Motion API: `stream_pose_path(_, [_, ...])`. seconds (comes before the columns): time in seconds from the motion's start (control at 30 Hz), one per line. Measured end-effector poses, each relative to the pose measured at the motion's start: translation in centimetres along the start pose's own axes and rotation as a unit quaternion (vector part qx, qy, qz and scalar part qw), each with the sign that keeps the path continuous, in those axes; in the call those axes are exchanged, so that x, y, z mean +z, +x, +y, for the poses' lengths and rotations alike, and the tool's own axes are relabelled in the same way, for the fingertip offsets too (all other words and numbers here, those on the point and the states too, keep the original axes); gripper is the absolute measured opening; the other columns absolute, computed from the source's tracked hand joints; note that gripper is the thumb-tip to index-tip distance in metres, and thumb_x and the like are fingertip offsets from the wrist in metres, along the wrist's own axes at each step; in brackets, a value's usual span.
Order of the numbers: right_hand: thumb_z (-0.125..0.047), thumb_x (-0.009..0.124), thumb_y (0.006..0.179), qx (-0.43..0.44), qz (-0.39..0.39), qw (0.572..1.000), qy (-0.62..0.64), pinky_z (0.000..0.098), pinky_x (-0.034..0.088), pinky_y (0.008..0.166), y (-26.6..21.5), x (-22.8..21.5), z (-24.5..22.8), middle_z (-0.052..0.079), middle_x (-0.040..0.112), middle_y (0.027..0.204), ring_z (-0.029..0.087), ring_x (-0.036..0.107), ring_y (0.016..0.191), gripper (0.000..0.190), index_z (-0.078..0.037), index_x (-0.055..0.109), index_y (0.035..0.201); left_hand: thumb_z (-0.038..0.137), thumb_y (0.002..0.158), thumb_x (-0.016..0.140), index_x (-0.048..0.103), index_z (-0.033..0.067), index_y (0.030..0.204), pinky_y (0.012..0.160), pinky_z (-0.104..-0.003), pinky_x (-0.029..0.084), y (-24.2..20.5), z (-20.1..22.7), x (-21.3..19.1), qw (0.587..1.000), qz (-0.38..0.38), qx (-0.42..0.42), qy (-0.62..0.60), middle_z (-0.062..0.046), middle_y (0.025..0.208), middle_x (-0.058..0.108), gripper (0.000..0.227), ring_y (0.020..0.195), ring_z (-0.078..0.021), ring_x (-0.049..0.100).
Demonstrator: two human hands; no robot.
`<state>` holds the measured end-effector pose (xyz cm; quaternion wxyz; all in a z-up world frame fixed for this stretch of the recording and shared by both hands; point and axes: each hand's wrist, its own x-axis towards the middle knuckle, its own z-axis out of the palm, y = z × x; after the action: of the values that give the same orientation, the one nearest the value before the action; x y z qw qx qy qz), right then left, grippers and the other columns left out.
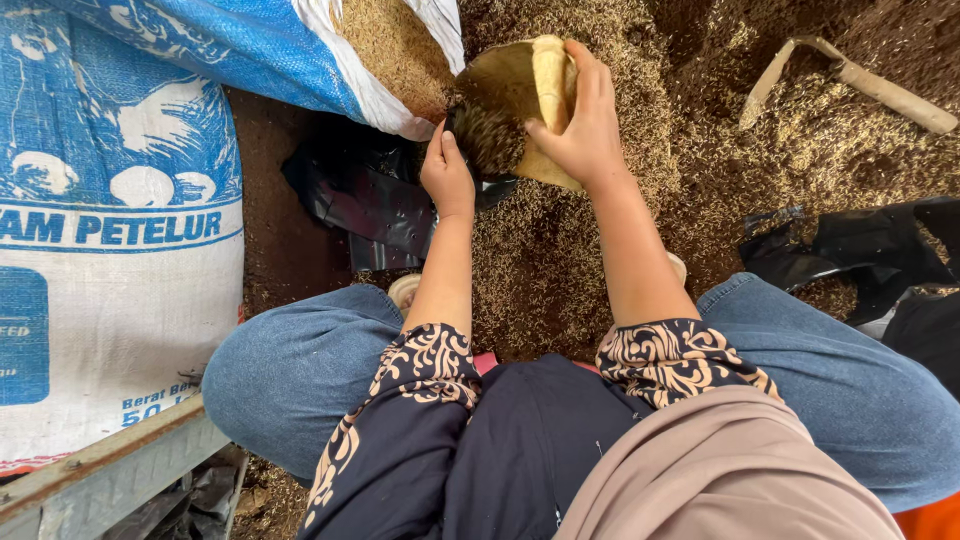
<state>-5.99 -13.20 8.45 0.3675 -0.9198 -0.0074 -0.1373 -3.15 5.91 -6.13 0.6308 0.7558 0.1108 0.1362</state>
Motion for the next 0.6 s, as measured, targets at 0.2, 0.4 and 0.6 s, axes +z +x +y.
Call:
stream_pose_path(0.2, [-0.009, 0.076, 0.079, 0.221, 0.179, 0.942, 0.181, 0.0429, 0.058, 0.1, 2.3, 0.1, 7.5, 0.013, 0.039, 0.157, 0.031, 0.061, 0.127, 0.096, -0.012, 0.021, 0.158, 0.028, 0.106, 0.054, 0.07, 0.0063, 0.128, 0.085, -0.032, 0.055, -0.1, 0.6, -0.2, 1.0, -0.001, -0.019, -0.014, -0.009, 0.113, 0.078, 0.035, 0.094, -0.0173, 0.073])
stream_pose_path(0.4, [-0.028, 0.055, 0.101, 0.497, 0.26, 0.779, 0.279, 0.0468, 0.035, 0.119, -1.4, 1.0, 17.6, 0.021, 0.03, 0.16, 0.035, 0.039, 0.145, 0.087, -0.014, -0.005, 0.162, 0.03, 0.097, 0.066, 0.072, 0.0041, 0.117, 0.076, -0.033, 0.054, 0.3, 1.4, -0.6, 0.996, -0.023, -0.077, 0.03, -0.007, 0.095, 0.076, 0.033, 0.081, -0.0168, 0.068])
stream_pose_path(0.6, [-0.037, 0.063, 0.099, 0.501, 0.199, 0.841, -0.039, 0.0419, 0.044, 0.111, -2.2, 5.3, 18.8, 0.012, 0.046, 0.153, 0.025, 0.051, 0.137, 0.057, -0.014, 0.045, 0.148, 0.029, 0.102, 0.06, 0.073, 0.0021, 0.119, 0.08, -0.032, 0.054, 0.9, 0.3, -0.1, 0.998, -0.026, -0.053, 0.035, -0.005, 0.095, 0.076, 0.034, 0.084, -0.0148, 0.07])
